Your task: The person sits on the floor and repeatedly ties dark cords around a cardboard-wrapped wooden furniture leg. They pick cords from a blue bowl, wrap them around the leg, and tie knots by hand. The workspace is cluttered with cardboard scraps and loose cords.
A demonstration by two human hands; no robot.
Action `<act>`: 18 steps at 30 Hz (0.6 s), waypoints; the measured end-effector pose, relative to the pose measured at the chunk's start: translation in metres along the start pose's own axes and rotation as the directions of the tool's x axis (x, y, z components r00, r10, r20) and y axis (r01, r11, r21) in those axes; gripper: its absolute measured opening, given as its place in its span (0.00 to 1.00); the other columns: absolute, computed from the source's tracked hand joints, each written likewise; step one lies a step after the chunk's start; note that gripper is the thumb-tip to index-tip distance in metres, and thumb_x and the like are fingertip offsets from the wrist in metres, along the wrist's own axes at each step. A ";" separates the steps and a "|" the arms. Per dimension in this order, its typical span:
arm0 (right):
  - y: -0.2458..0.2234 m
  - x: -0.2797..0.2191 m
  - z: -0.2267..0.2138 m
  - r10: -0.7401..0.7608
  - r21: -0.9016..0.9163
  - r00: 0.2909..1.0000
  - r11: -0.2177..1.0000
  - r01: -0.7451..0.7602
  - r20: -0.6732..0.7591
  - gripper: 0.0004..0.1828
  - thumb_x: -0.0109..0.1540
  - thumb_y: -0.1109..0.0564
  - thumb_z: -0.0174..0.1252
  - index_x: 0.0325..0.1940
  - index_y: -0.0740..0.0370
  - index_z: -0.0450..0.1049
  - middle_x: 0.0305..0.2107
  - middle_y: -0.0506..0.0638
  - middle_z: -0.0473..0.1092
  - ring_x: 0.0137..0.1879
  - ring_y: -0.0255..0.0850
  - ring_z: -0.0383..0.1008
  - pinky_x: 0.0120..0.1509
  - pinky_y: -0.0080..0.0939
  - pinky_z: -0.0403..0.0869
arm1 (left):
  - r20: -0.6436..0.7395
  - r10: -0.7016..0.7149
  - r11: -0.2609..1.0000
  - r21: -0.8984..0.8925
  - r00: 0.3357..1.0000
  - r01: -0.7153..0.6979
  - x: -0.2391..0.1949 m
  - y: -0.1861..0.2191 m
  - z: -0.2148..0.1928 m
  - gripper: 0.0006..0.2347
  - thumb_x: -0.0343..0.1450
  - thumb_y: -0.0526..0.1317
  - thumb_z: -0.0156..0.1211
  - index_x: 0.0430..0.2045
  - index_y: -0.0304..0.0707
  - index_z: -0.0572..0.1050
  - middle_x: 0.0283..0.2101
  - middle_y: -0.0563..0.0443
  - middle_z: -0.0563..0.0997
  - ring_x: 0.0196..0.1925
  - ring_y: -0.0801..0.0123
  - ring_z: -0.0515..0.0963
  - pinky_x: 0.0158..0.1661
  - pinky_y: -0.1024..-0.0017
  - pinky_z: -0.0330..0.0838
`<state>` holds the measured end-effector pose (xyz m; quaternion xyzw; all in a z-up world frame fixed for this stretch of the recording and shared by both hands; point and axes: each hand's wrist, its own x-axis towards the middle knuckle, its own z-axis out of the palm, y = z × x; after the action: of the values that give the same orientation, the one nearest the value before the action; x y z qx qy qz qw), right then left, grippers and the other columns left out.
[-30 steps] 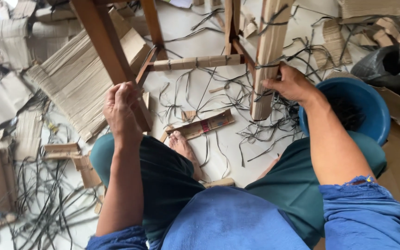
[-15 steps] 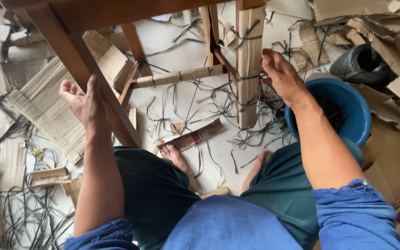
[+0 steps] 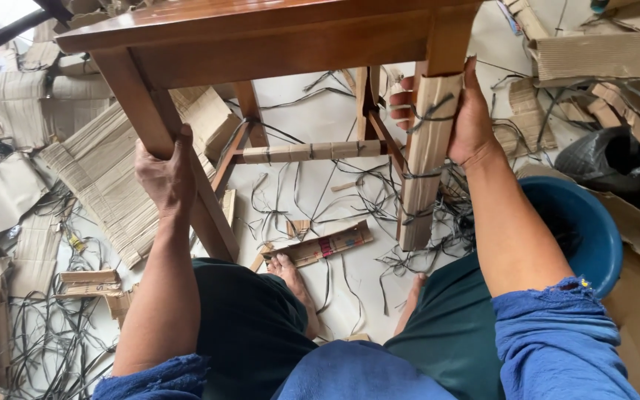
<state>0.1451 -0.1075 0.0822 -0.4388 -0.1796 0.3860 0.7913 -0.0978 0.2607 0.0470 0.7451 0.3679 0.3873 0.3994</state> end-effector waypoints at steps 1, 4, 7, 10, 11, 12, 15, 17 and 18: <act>0.002 0.003 0.002 -0.001 0.002 1.000 1.000 0.001 0.006 0.49 0.55 0.19 0.47 0.55 0.64 0.76 0.47 0.62 0.77 0.49 0.52 0.80 0.49 0.44 0.78 | -0.005 0.002 1.000 0.002 1.000 -0.002 0.000 0.002 0.001 0.21 0.66 0.62 0.67 0.32 0.47 0.71 0.27 0.59 0.72 0.27 0.75 0.70 0.26 0.75 0.69; 0.006 0.006 0.007 -0.042 0.090 0.987 0.994 0.057 -0.156 0.38 0.60 0.25 0.48 0.44 0.62 0.78 0.38 0.51 0.77 0.33 0.48 0.78 0.36 0.46 0.77 | -0.044 -0.026 0.998 -0.050 0.999 0.024 -0.004 0.006 0.005 0.19 0.67 0.57 0.69 0.32 0.44 0.72 0.28 0.57 0.75 0.29 0.74 0.75 0.26 0.75 0.73; 0.005 0.004 0.018 -0.039 -0.098 0.974 0.995 0.018 -0.223 0.42 0.60 0.21 0.36 0.38 0.61 0.76 0.24 0.56 0.75 0.27 0.45 0.75 0.31 0.41 0.73 | -0.123 -0.054 0.998 0.030 0.991 0.058 -0.002 0.008 0.004 0.18 0.66 0.57 0.67 0.24 0.47 0.67 0.24 0.59 0.70 0.26 0.75 0.69 0.26 0.73 0.66; 0.007 -0.002 0.035 -0.050 -0.140 0.979 0.990 0.022 -0.199 0.42 0.65 0.26 0.27 0.41 0.61 0.76 0.23 0.56 0.74 0.27 0.45 0.75 0.31 0.43 0.74 | -0.184 -0.029 0.993 0.104 0.983 0.048 -0.001 -0.005 -0.005 0.17 0.67 0.57 0.64 0.25 0.46 0.69 0.22 0.59 0.72 0.24 0.73 0.70 0.26 0.70 0.68; 0.006 -0.003 0.041 -0.072 -0.172 0.981 0.984 0.040 -0.181 0.40 0.65 0.26 0.29 0.43 0.60 0.75 0.24 0.55 0.74 0.27 0.43 0.75 0.32 0.42 0.76 | -0.194 0.007 0.995 0.102 0.981 0.013 0.006 -0.014 -0.006 0.18 0.68 0.58 0.64 0.24 0.47 0.67 0.22 0.60 0.71 0.24 0.74 0.70 0.26 0.70 0.68; 0.006 -0.005 0.048 -0.093 -0.204 0.983 0.977 0.059 -0.161 0.39 0.65 0.27 0.30 0.45 0.58 0.75 0.24 0.54 0.74 0.27 0.42 0.75 0.33 0.42 0.77 | -0.204 0.043 0.995 0.101 0.978 -0.022 0.012 -0.022 -0.007 0.19 0.69 0.59 0.65 0.24 0.47 0.66 0.21 0.61 0.71 0.23 0.74 0.70 0.26 0.69 0.68; 0.009 -0.012 0.069 -0.131 -0.256 0.985 0.962 0.099 -0.113 0.40 0.64 0.25 0.33 0.52 0.58 0.74 0.28 0.53 0.76 0.29 0.41 0.78 0.34 0.43 0.80 | -0.170 0.110 0.993 0.054 0.979 -0.102 0.029 -0.050 -0.016 0.19 0.73 0.61 0.60 0.34 0.46 0.71 0.24 0.62 0.71 0.22 0.78 0.68 0.22 0.75 0.67; 0.012 -0.014 0.088 -0.165 -0.295 0.982 0.946 0.130 -0.097 0.40 0.65 0.25 0.33 0.54 0.58 0.73 0.30 0.53 0.76 0.31 0.41 0.77 0.37 0.43 0.79 | -0.310 0.138 0.989 0.093 0.941 -0.114 0.043 -0.081 -0.019 0.18 0.70 0.60 0.65 0.30 0.45 0.73 0.23 0.51 0.74 0.25 0.64 0.75 0.26 0.69 0.71; 0.012 -0.013 0.098 -0.199 -0.330 0.977 0.930 0.163 -0.078 0.40 0.66 0.26 0.32 0.55 0.59 0.73 0.32 0.53 0.75 0.33 0.41 0.77 0.41 0.44 0.78 | -0.442 0.174 0.982 0.138 0.880 -0.125 0.053 -0.096 -0.019 0.18 0.67 0.58 0.70 0.27 0.45 0.75 0.22 0.39 0.77 0.27 0.50 0.83 0.31 0.63 0.74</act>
<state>0.0702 -0.0592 0.1267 -0.5639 -0.2361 0.2521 0.7501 -0.1149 0.3515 -0.0152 0.6808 0.4117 0.5596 0.2320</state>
